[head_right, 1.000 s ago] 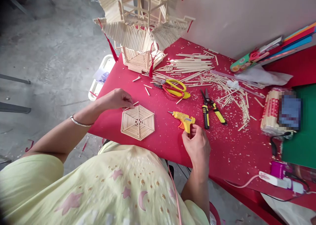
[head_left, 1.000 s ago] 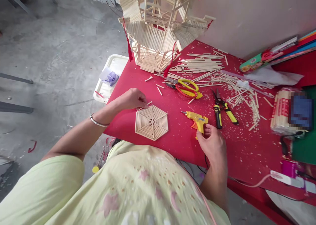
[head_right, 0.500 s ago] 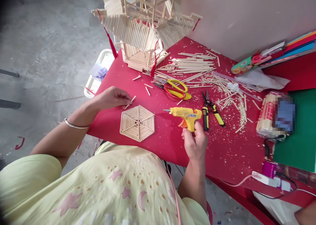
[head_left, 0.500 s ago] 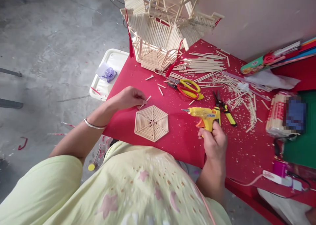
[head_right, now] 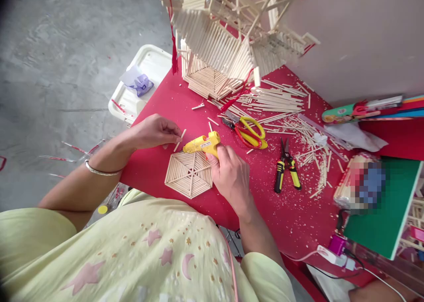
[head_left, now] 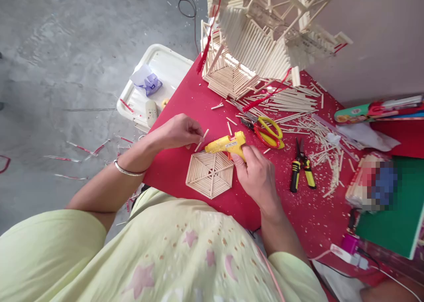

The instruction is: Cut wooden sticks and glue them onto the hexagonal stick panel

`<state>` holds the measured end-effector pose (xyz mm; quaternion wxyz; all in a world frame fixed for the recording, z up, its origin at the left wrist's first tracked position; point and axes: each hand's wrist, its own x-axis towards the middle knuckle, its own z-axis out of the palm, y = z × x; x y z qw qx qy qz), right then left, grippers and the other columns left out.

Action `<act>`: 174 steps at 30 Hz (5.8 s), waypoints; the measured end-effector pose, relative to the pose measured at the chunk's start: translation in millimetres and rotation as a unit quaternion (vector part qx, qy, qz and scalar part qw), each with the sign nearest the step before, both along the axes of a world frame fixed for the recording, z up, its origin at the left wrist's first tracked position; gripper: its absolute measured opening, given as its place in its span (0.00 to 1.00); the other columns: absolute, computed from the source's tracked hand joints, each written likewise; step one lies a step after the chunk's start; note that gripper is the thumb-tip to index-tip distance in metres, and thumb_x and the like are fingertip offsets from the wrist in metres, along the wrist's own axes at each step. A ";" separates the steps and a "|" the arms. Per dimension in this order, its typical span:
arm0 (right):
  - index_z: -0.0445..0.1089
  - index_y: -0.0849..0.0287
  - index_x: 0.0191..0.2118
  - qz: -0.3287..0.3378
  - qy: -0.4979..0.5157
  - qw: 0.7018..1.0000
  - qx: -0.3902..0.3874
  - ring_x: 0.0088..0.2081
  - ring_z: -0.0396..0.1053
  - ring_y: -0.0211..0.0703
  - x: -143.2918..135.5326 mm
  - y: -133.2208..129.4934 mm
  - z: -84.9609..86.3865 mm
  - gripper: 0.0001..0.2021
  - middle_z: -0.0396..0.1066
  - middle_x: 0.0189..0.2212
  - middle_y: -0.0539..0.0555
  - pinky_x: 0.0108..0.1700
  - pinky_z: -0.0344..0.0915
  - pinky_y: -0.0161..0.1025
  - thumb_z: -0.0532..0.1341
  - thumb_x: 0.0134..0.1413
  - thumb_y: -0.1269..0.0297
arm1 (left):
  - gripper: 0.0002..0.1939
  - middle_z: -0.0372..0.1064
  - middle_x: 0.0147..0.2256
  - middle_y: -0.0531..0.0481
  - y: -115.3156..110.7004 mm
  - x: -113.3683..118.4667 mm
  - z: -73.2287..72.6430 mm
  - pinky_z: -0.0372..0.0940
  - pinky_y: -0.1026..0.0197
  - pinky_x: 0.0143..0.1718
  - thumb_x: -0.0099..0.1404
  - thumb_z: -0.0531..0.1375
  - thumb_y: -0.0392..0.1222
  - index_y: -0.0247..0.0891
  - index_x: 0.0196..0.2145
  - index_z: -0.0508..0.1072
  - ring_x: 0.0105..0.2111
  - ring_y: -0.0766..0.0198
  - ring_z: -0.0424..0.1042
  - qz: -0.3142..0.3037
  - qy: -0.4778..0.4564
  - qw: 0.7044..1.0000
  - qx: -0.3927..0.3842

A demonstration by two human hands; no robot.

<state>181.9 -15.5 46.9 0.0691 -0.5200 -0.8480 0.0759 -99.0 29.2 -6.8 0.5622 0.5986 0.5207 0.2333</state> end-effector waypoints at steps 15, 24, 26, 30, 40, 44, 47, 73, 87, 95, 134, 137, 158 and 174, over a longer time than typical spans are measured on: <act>0.71 0.60 0.51 0.029 -0.015 0.998 -0.045 0.35 0.69 0.45 -10.2 12.3 1.2 0.20 0.75 0.37 0.57 0.34 0.53 0.42 0.50 0.76 0.50 | 0.06 0.70 0.16 0.54 3.2 2.7 10.9 0.57 0.67 0.20 0.56 0.64 0.37 0.37 0.23 0.81 0.16 0.68 0.66 -0.042 -0.001 0.999 -0.023; 0.72 0.59 0.50 0.028 -0.015 0.998 -0.046 0.35 0.70 0.45 -4.3 13.7 -0.3 0.20 0.75 0.37 0.58 0.34 0.53 0.41 0.50 0.76 0.51 | 0.06 0.71 0.17 0.54 2.4 4.4 9.3 0.57 0.67 0.20 0.57 0.64 0.39 0.38 0.25 0.81 0.17 0.68 0.68 -0.047 0.000 0.998 -0.030; 0.72 0.59 0.50 0.031 -0.017 0.998 -0.044 0.34 0.70 0.45 -3.0 14.1 0.2 0.20 0.75 0.37 0.58 0.34 0.52 0.41 0.49 0.76 0.50 | 0.06 0.71 0.17 0.54 2.5 5.7 9.9 0.57 0.67 0.20 0.57 0.64 0.38 0.38 0.25 0.81 0.17 0.68 0.67 -0.052 0.006 0.998 -0.028; 0.72 0.60 0.49 0.027 -0.021 0.999 -0.037 0.34 0.70 0.45 0.8 14.8 1.9 0.20 0.75 0.37 0.58 0.33 0.52 0.42 0.50 0.76 0.50 | 0.06 0.70 0.17 0.54 2.2 9.4 13.7 0.56 0.65 0.22 0.56 0.63 0.36 0.38 0.24 0.81 0.18 0.69 0.65 -0.056 0.044 0.997 -0.013; 0.72 0.59 0.48 0.012 -0.026 0.999 -0.030 0.34 0.70 0.46 9.4 15.3 5.5 0.19 0.75 0.36 0.58 0.34 0.52 0.42 0.51 0.76 0.51 | 0.07 0.71 0.20 0.54 -0.2 13.4 13.1 0.52 0.63 0.24 0.54 0.62 0.34 0.38 0.24 0.81 0.19 0.69 0.62 -0.054 0.073 0.996 0.014; 0.72 0.60 0.49 0.017 -0.032 0.999 -0.024 0.34 0.70 0.46 9.9 16.1 5.0 0.20 0.75 0.36 0.58 0.34 0.53 0.42 0.50 0.76 0.51 | 0.07 0.71 0.20 0.54 -0.1 13.2 11.8 0.51 0.64 0.23 0.54 0.62 0.35 0.37 0.25 0.81 0.19 0.70 0.61 -0.052 0.074 0.996 0.023; 0.72 0.61 0.49 0.019 -0.030 0.999 -0.020 0.34 0.69 0.45 10.2 16.3 4.0 0.20 0.74 0.36 0.57 0.34 0.53 0.42 0.50 0.76 0.51 | 0.08 0.72 0.20 0.53 -0.3 12.7 12.4 0.51 0.66 0.22 0.56 0.61 0.36 0.36 0.26 0.81 0.20 0.70 0.61 -0.065 0.082 0.994 0.032; 0.72 0.61 0.48 0.017 -0.037 0.999 -0.024 0.33 0.70 0.45 9.9 15.3 0.8 0.21 0.75 0.36 0.58 0.33 0.53 0.42 0.49 0.76 0.50 | 0.09 0.72 0.22 0.53 1.2 12.7 16.7 0.55 0.66 0.25 0.57 0.60 0.36 0.35 0.29 0.82 0.21 0.70 0.63 -0.094 0.105 0.990 0.023; 0.72 0.61 0.48 0.017 -0.033 0.999 -0.026 0.34 0.70 0.46 9.7 15.2 0.6 0.20 0.75 0.36 0.58 0.34 0.53 0.42 0.50 0.76 0.51 | 0.09 0.71 0.20 0.54 1.5 11.4 16.9 0.54 0.66 0.24 0.58 0.59 0.35 0.35 0.28 0.82 0.20 0.71 0.62 -0.104 0.105 0.989 0.026; 0.73 0.60 0.47 0.031 -0.034 0.998 -0.037 0.33 0.69 0.44 4.6 13.7 0.5 0.22 0.75 0.35 0.57 0.33 0.52 0.42 0.49 0.76 0.50 | 0.09 0.71 0.21 0.54 1.3 10.8 16.0 0.55 0.66 0.24 0.57 0.59 0.36 0.35 0.27 0.80 0.20 0.71 0.62 -0.105 0.097 0.989 0.036; 0.71 0.55 0.46 -0.157 0.225 0.943 -0.187 0.38 0.79 0.49 34.7 -49.3 -38.7 0.19 0.79 0.38 0.59 0.34 0.69 0.39 0.56 0.70 0.43 | 0.11 0.75 0.22 0.52 -21.9 8.0 10.5 0.61 0.66 0.26 0.55 0.61 0.42 0.35 0.33 0.82 0.22 0.66 0.71 -0.016 0.084 0.996 0.026; 0.72 0.55 0.47 -0.157 0.233 0.941 -0.190 0.37 0.79 0.48 34.1 -57.4 -39.3 0.20 0.79 0.40 0.58 0.34 0.70 0.39 0.56 0.70 0.42 | 0.11 0.77 0.24 0.52 -33.4 7.6 8.8 0.62 0.67 0.28 0.55 0.61 0.42 0.36 0.31 0.81 0.24 0.65 0.73 0.005 0.092 0.995 0.048; 0.71 0.55 0.45 -0.224 0.230 0.942 -0.101 0.39 0.77 0.49 56.7 -85.9 -25.4 0.17 0.79 0.37 0.58 0.39 0.70 0.42 0.55 0.72 0.47 | 0.12 0.77 0.26 0.49 -11.9 53.3 8.4 0.63 0.66 0.28 0.58 0.63 0.45 0.34 0.32 0.81 0.26 0.65 0.73 0.007 0.103 0.991 0.090; 0.72 0.55 0.38 -0.125 0.173 0.973 -0.083 0.34 0.73 0.46 56.6 -20.8 -33.3 0.17 0.76 0.32 0.56 0.37 0.63 0.40 0.56 0.72 0.49 | 0.13 0.72 0.21 0.53 11.8 49.4 8.0 0.55 0.67 0.26 0.60 0.62 0.45 0.33 0.31 0.82 0.21 0.72 0.61 -0.105 0.114 0.984 0.086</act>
